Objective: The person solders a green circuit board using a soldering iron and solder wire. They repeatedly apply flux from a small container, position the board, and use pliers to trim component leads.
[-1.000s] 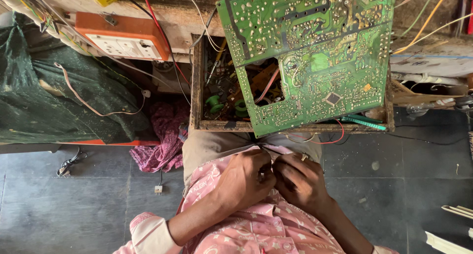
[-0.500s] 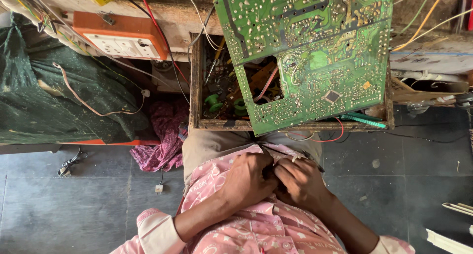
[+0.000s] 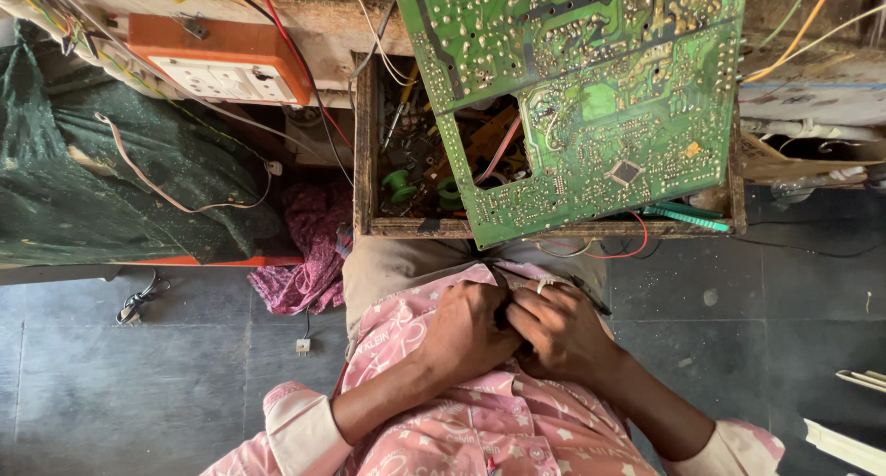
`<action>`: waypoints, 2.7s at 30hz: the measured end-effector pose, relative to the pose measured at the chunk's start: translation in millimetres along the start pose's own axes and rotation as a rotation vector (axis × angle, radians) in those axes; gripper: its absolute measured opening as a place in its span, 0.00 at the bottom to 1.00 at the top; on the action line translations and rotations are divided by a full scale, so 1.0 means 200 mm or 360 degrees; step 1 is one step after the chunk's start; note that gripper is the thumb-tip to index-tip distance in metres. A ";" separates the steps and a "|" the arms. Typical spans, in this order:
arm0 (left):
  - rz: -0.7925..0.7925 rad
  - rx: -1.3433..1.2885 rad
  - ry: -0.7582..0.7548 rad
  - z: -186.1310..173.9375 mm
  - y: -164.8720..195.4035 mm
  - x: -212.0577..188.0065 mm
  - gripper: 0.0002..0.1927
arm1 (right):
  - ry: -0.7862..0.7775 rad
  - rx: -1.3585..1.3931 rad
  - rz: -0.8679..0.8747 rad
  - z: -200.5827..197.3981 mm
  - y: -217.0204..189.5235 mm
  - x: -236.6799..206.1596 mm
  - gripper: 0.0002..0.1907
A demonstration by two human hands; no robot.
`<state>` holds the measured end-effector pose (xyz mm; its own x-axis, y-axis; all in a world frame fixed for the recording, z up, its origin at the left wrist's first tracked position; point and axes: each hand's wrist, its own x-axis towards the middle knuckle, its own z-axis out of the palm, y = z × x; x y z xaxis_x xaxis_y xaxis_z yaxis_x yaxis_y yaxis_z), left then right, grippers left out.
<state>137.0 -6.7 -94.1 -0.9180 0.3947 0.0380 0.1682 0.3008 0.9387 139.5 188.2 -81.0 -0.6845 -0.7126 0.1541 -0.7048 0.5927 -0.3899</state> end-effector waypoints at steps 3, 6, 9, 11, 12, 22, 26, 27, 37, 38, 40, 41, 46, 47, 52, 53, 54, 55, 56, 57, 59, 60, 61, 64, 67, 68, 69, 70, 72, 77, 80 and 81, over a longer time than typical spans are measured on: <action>0.0002 0.0033 -0.0020 -0.01 0.02 0.00 0.11 | 0.0061 -0.0080 -0.0016 -0.05 -0.02 0.04 0.23; -0.0061 -0.0138 -0.0024 -0.04 0.03 0.01 0.12 | 0.0244 -0.0172 -0.0112 -0.09 -0.03 0.06 0.22; -0.0180 -0.0288 -0.0158 -0.08 0.01 -0.01 0.12 | 0.0277 -0.0065 0.0021 -0.11 -0.06 0.05 0.16; -0.0287 -0.0363 -0.0210 -0.09 0.00 -0.01 0.11 | 0.0315 -0.0068 0.0087 -0.11 -0.06 0.06 0.13; -0.0340 -0.0407 -0.0243 -0.08 -0.01 -0.01 0.11 | 0.0348 -0.0114 0.0100 -0.13 -0.05 0.05 0.12; -0.0834 -0.2124 -0.0477 -0.11 -0.05 0.05 0.03 | 0.0635 0.0464 0.0401 -0.30 0.00 0.00 0.05; -0.0799 -0.2172 -0.0499 -0.10 -0.05 0.05 0.03 | 0.0517 0.0400 0.0263 -0.30 -0.02 0.05 0.08; -0.0759 -0.2115 -0.0498 -0.11 -0.05 0.05 0.04 | 0.0511 0.0388 0.0191 -0.30 -0.02 0.06 0.09; -0.0430 -0.1686 -0.0554 -0.16 0.00 0.05 0.09 | 0.0311 0.0243 0.0031 -0.36 -0.01 0.11 0.20; -0.0403 -0.1663 -0.0561 -0.16 0.00 0.06 0.10 | 0.0325 0.0256 0.0043 -0.37 -0.01 0.11 0.19; -0.0389 -0.1553 -0.0549 -0.17 0.00 0.06 0.10 | 0.0347 0.0281 0.0073 -0.38 -0.02 0.10 0.18; -0.0394 -0.1458 -0.0528 -0.16 0.00 0.06 0.09 | 0.0356 0.0288 0.0063 -0.38 -0.02 0.10 0.17; -0.0204 -0.1009 -0.0368 -0.18 0.03 0.08 0.07 | 0.0369 0.0253 0.0024 -0.38 -0.03 0.11 0.16; -0.0135 -0.0819 -0.0316 -0.19 0.05 0.08 0.07 | 0.0381 0.0225 -0.0004 -0.38 -0.03 0.12 0.17; 0.0073 -0.0403 -0.0213 -0.24 0.11 0.09 0.08 | 0.0389 0.0041 -0.0080 -0.39 -0.03 0.12 0.17; 0.0161 -0.0344 -0.0170 -0.24 0.12 0.09 0.07 | 0.0396 0.0029 -0.0092 -0.39 -0.03 0.11 0.16; 0.0246 -0.0287 -0.0130 -0.25 0.13 0.08 0.07 | 0.0401 0.0018 -0.0102 -0.38 -0.03 0.11 0.16; 0.0222 -0.0303 -0.0105 -0.25 0.13 0.08 0.07 | 0.0404 0.0009 -0.0109 -0.38 -0.03 0.10 0.16; 0.0199 -0.0318 -0.0080 -0.25 0.14 0.08 0.07 | 0.0400 -0.0011 -0.0119 -0.38 -0.03 0.10 0.16; 0.0178 -0.0331 -0.0056 -0.25 0.14 0.08 0.07 | 0.0397 -0.0033 -0.0130 -0.37 -0.03 0.10 0.16; 0.0149 -0.0268 -0.0034 -0.26 0.15 0.08 0.07 | 0.0392 -0.0058 -0.0150 -0.36 -0.03 0.09 0.16; 0.0133 -0.0238 -0.0025 -0.26 0.16 0.08 0.07 | 0.0389 -0.0060 -0.0157 -0.36 -0.03 0.09 0.16; 0.0120 -0.0218 -0.0033 -0.26 0.17 0.08 0.06 | 0.0385 -0.0062 -0.0163 -0.36 -0.03 0.09 0.16; 0.0095 -0.0150 -0.0059 -0.26 0.19 0.08 0.05 | 0.0370 -0.0070 -0.0146 -0.36 -0.04 0.09 0.15; 0.0132 -0.0172 -0.0107 -0.27 0.21 0.07 0.06 | 0.0365 -0.0140 -0.0132 -0.36 -0.04 0.10 0.15; 0.0164 -0.0251 -0.0132 -0.27 0.21 0.07 0.07 | 0.0347 -0.0138 -0.0132 -0.37 -0.04 0.10 0.16; 0.0195 -0.0333 -0.0158 -0.27 0.21 0.07 0.07 | 0.0327 -0.0136 -0.0132 -0.37 -0.04 0.10 0.16; 0.0240 -0.0251 -0.0140 -0.27 0.21 0.07 0.07 | 0.0305 -0.0133 -0.0132 -0.37 -0.04 0.10 0.17; 0.0326 -0.0089 -0.0101 -0.27 0.21 0.07 0.06 | 0.0281 -0.0114 -0.0114 -0.37 -0.03 0.09 0.16; 0.0117 -0.0167 -0.0143 -0.28 0.21 0.08 0.05 | 0.0271 -0.0127 -0.0111 -0.35 -0.03 0.08 0.18; 0.0115 -0.0160 -0.0159 -0.29 0.22 0.09 0.07 | 0.0255 -0.0119 -0.0123 -0.34 -0.02 0.08 0.20; 0.0106 -0.0168 -0.0172 -0.29 0.22 0.08 0.08 | 0.0246 -0.0117 -0.0119 -0.34 -0.02 0.08 0.20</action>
<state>107.8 -37.8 -32.0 -0.8612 0.5034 0.0697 0.1835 0.1801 0.9664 119.4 200.0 -15.4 -0.6460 -0.6929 0.3203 -0.7627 0.5699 -0.3057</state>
